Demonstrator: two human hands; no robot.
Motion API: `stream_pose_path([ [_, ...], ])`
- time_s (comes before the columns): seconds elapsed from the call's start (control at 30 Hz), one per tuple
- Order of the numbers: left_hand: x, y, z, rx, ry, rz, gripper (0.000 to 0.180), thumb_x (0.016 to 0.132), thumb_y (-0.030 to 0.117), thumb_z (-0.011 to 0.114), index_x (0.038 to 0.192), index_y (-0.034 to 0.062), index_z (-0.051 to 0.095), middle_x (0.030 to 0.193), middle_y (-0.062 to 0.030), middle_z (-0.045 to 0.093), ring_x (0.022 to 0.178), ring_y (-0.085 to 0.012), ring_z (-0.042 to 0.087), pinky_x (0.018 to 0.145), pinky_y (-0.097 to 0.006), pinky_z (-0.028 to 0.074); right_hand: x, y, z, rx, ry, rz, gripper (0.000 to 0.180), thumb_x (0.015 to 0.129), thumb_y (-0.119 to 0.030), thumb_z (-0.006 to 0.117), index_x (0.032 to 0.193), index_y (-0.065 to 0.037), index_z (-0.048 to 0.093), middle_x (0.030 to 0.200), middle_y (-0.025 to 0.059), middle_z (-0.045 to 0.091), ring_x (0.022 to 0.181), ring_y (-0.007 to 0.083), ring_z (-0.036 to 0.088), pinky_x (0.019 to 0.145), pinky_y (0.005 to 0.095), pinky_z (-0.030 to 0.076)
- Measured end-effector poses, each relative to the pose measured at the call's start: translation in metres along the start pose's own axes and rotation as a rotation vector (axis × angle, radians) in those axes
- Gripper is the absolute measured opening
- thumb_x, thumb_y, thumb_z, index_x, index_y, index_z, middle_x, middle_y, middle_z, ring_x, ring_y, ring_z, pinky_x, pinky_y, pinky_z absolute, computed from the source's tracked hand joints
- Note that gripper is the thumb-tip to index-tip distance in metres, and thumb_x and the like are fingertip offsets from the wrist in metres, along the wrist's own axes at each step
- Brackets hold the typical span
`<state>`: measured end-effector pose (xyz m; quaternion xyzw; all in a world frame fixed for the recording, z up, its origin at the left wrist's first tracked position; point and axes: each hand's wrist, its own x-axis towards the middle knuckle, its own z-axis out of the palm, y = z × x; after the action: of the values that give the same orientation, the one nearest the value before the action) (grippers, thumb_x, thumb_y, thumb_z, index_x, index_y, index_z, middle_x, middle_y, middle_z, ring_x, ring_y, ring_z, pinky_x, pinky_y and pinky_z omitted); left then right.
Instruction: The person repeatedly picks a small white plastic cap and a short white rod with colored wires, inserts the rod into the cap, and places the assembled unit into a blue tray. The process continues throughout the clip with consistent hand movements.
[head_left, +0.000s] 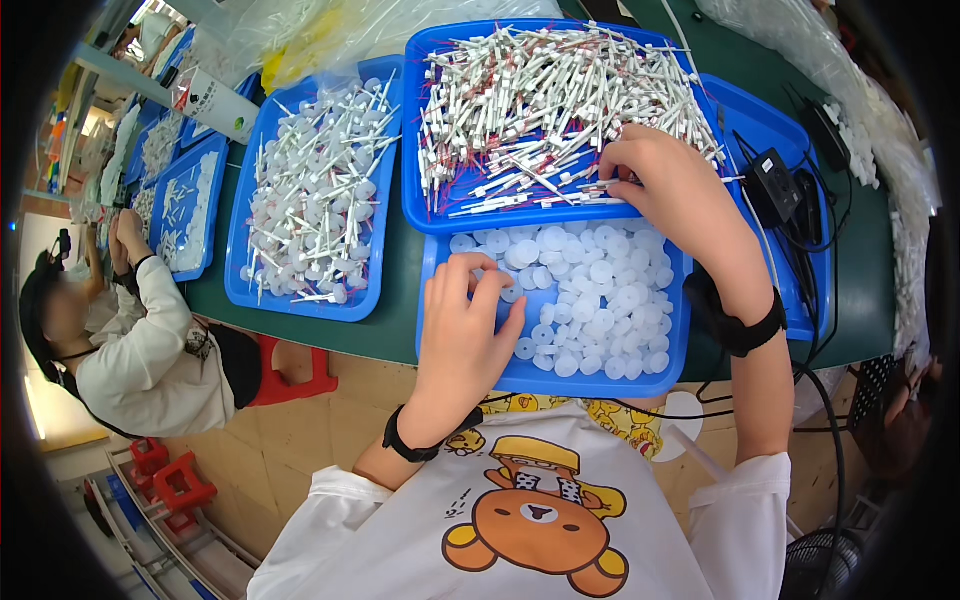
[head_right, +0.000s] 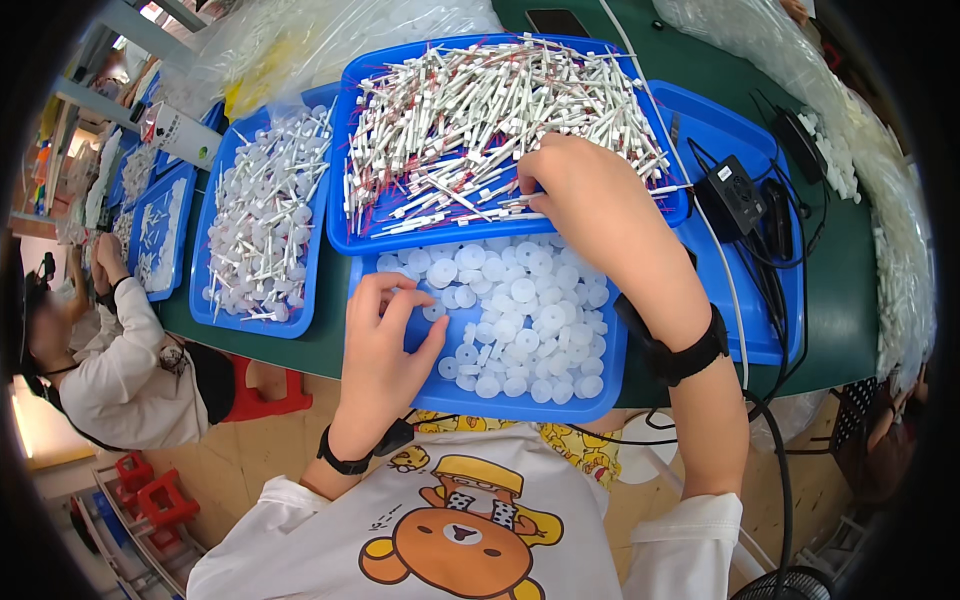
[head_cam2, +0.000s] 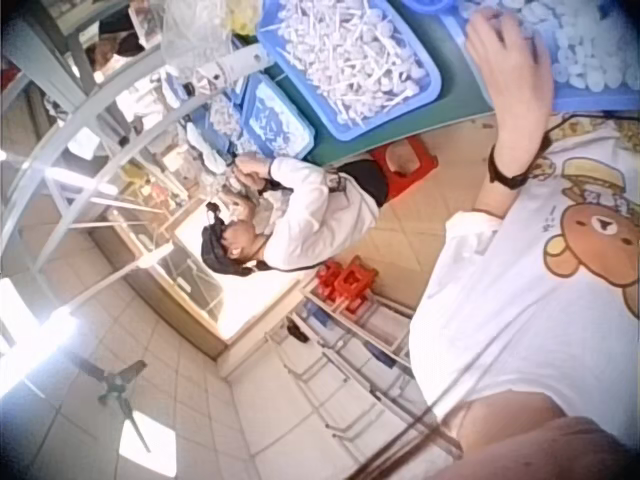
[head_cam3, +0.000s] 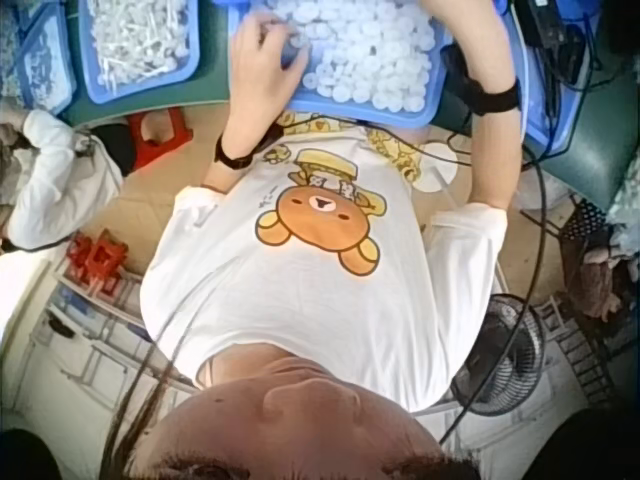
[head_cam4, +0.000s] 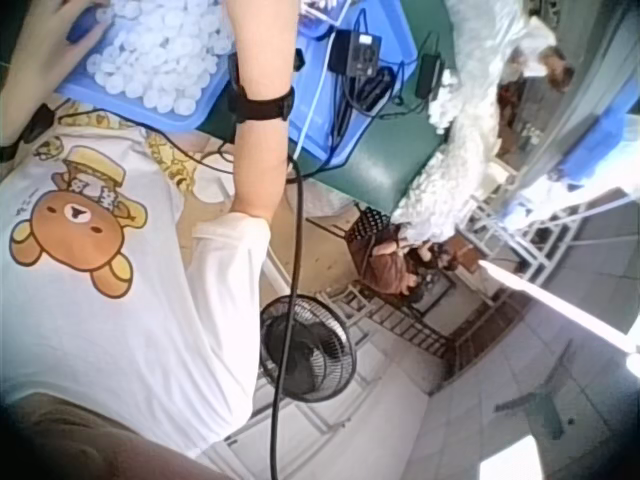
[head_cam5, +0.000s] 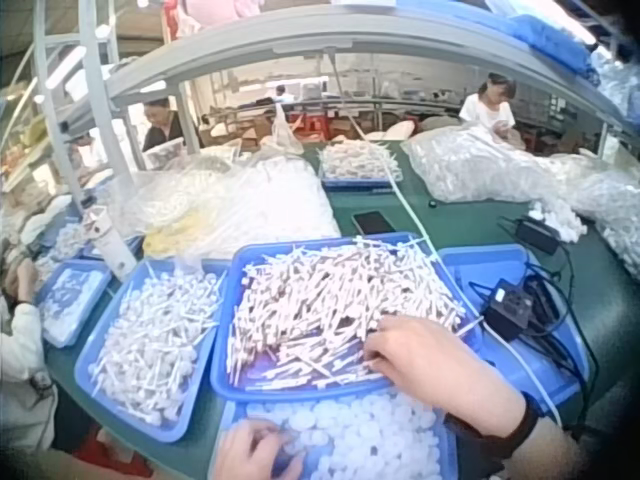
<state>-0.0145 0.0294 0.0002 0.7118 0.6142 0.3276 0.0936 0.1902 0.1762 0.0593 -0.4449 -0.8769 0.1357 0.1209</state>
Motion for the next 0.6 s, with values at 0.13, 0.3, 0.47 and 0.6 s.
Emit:
stream_pose_path([
  [0.13,-0.003,-0.004,-0.004,-0.049,0.030,0.041,0.028,0.074,0.003,0.080,0.098,0.0046,0.066,0.107,-0.0089,0.064,0.092,-0.0263,0.059,0.083,-0.035,0.045,-0.001,0.008,0.003,0.050,0.011,0.000,0.012,0.081,-0.003,0.072,0.088,0.000,0.062,0.086,0.0113,0.061,0.084,0.0293,0.064,0.075,0.0378,0.051],
  [0.3,-0.004,0.007,-0.015,-0.434,-0.013,-0.109,0.033,0.078,-0.003,0.077,0.109,0.0016,0.066,0.111,-0.0113,0.068,0.092,-0.0208,0.064,0.085,-0.030,0.050,-0.005,0.011,0.002,0.055,0.102,-0.040,0.013,0.085,-0.002,0.069,0.093,0.000,0.060,0.087,0.0121,0.063,0.079,0.0266,0.064,0.072,0.0359,0.051],
  [0.47,-0.006,0.012,-0.022,-1.064,-0.104,-0.261,0.036,0.088,-0.004,0.070,0.124,-0.0013,0.063,0.118,-0.0117,0.065,0.097,-0.0153,0.064,0.090,-0.030,0.051,-0.012,-0.011,-0.019,0.269,0.308,0.027,0.009,0.091,-0.006,0.065,0.092,0.000,0.058,0.085,0.0130,0.067,0.079,0.0329,0.065,0.071,0.0375,0.051],
  [0.6,-0.007,0.011,-0.023,-1.474,-0.246,-0.408,0.031,0.096,0.000,0.063,0.126,-0.0026,0.058,0.125,-0.0144,0.062,0.110,-0.0192,0.062,0.098,-0.034,0.049,-0.031,-0.036,-0.025,0.492,0.505,-0.055,0.009,0.092,-0.003,0.065,0.098,0.000,0.060,0.089,0.0109,0.069,0.079,0.0248,0.069,0.069,0.0317,0.052],
])
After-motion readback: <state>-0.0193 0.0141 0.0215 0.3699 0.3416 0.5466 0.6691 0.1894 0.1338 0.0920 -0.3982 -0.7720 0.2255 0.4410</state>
